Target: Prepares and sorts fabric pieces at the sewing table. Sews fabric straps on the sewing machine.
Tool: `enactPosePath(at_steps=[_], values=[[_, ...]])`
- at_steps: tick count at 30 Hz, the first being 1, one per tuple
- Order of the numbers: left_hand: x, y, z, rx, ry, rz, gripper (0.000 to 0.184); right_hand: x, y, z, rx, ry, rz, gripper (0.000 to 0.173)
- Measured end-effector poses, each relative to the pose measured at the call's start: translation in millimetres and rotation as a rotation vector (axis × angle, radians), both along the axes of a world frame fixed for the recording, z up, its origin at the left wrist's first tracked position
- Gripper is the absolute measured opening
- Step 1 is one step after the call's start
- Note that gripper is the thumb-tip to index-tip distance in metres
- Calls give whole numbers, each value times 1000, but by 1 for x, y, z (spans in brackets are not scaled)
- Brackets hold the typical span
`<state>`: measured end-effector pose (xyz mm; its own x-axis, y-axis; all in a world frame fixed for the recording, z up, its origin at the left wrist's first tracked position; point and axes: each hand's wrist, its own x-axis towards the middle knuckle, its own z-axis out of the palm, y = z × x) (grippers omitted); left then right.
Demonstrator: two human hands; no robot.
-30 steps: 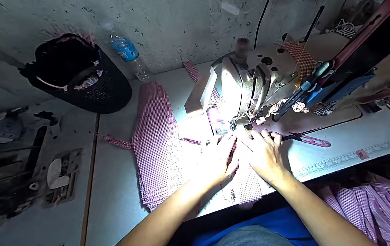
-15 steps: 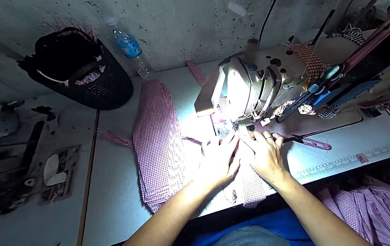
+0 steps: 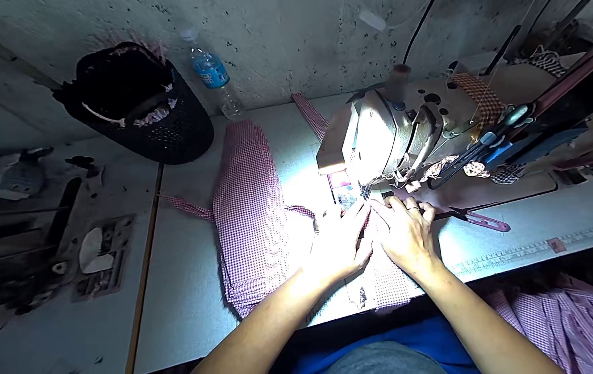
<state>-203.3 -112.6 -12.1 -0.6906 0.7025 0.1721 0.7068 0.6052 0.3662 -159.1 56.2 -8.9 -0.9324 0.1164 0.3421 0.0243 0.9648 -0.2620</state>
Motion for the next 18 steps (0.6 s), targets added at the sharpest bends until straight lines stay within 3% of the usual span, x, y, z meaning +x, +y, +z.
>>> enactPosePath(at_steps=[6,8,11,15,18], values=[[1,0,0,-28,-14,-3,64,6,4,7,-43,-114,10,41],[1,0,4,-47,-37,-12,64,12,21,9,-98,-40,-4,38],[-1,-1,4,-64,-48,-23,63,32,83,14,-68,207,-174,32],[-1,-2,4,-53,-34,-33,63,57,187,21,-13,284,-476,49],[-2,-3,7,-53,-30,-51,61,62,236,6,64,254,-452,54]])
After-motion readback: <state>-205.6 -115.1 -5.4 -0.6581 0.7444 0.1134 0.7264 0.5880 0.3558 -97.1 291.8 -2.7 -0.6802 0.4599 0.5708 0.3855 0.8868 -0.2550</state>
